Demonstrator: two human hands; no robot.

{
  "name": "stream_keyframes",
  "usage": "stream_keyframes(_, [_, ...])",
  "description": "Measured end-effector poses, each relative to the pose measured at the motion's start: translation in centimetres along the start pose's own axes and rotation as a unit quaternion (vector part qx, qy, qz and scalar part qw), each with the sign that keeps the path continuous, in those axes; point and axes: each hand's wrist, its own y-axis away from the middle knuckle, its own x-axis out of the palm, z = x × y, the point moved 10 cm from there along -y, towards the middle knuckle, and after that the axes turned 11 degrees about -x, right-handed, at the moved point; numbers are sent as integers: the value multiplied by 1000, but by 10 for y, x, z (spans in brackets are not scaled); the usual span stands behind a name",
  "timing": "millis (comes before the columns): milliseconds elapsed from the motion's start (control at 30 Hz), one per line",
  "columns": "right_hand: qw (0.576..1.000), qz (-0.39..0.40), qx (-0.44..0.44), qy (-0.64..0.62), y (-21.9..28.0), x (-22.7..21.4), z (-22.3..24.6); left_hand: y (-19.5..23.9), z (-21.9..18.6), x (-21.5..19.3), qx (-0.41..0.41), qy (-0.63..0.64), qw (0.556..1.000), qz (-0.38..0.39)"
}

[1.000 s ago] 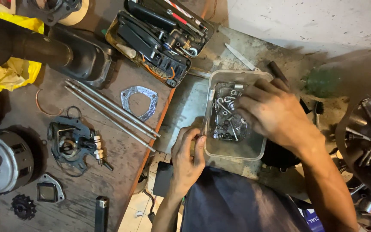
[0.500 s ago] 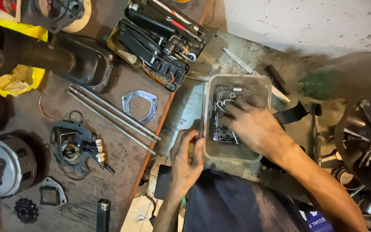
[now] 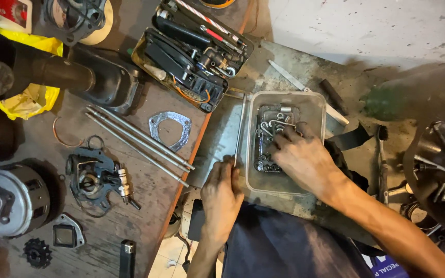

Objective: The person cleans small metal engine parts at a workbench. They scrub parts in a plastic container of liquid using a brush, agitate the parts in the container by hand, then transfer the cleaned bolts and brackets onto a black cloth and wipe them dry.

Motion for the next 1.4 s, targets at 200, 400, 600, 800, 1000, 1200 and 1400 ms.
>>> stream_keyframes(200, [986,-132,-34,-93,25,-55,-9,-2,-2,14,-22,-26,997,66])
stream_keyframes(400, [827,-371,42,-420,86,-41,-49,-5,-14,3,18,-37,997,71])
stream_keyframes(600, [529,-445,145,-709,113,32,-65,-7,-36,-19,-5,-13,999,33])
stream_keyframes(800, [367,-418,29,-831,99,23,-40,8,-124,-42,226,155,962,11])
stream_keyframes(1000, [351,-391,75,-847,105,49,-31,8,-157,-27,302,203,926,99])
stream_keyframes(1200, [743,-393,233,-489,153,-16,-42,4,-150,-18,269,267,917,124])
stream_keyframes(1400, [919,-261,257,-144,153,-18,-33,-10,-136,-3,166,304,921,177])
